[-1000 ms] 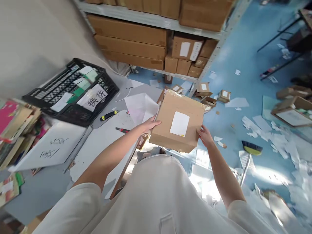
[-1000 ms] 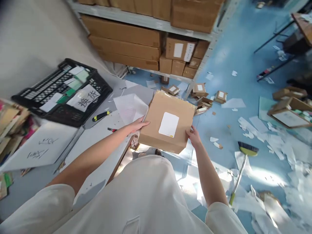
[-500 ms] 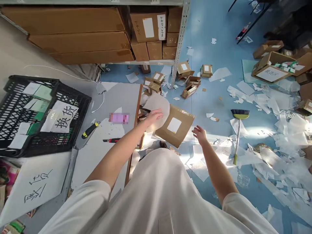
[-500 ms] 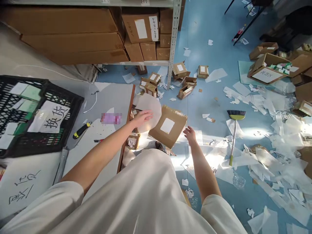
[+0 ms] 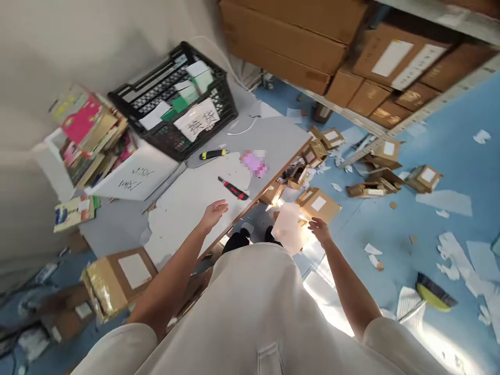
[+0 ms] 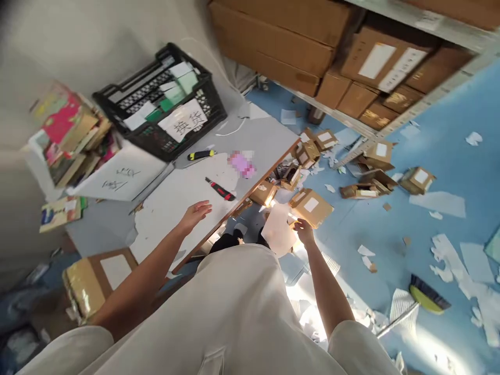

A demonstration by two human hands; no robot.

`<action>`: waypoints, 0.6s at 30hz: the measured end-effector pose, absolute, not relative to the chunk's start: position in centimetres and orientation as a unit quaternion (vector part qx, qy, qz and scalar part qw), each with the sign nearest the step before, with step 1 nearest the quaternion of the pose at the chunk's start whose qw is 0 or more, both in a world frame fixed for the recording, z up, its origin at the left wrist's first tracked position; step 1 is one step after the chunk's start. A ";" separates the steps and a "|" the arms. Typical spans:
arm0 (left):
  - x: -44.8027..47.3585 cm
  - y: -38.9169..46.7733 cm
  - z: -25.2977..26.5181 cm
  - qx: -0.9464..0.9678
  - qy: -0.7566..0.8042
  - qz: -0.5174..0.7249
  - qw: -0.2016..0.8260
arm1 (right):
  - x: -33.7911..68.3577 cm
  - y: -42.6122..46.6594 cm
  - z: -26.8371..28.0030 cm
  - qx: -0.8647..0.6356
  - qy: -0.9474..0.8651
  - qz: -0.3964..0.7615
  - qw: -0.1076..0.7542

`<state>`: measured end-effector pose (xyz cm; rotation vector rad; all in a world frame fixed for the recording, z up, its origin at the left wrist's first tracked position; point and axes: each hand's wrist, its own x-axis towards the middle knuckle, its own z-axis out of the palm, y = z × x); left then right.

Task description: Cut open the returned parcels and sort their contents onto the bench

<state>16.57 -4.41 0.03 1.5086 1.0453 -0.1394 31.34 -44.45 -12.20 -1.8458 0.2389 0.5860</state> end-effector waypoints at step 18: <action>-1.8 2.8 -7.2 0.666 0.544 -0.087 0.504 | 41.5 -11.6 -11.8 -0.905 -0.383 0.132 0.130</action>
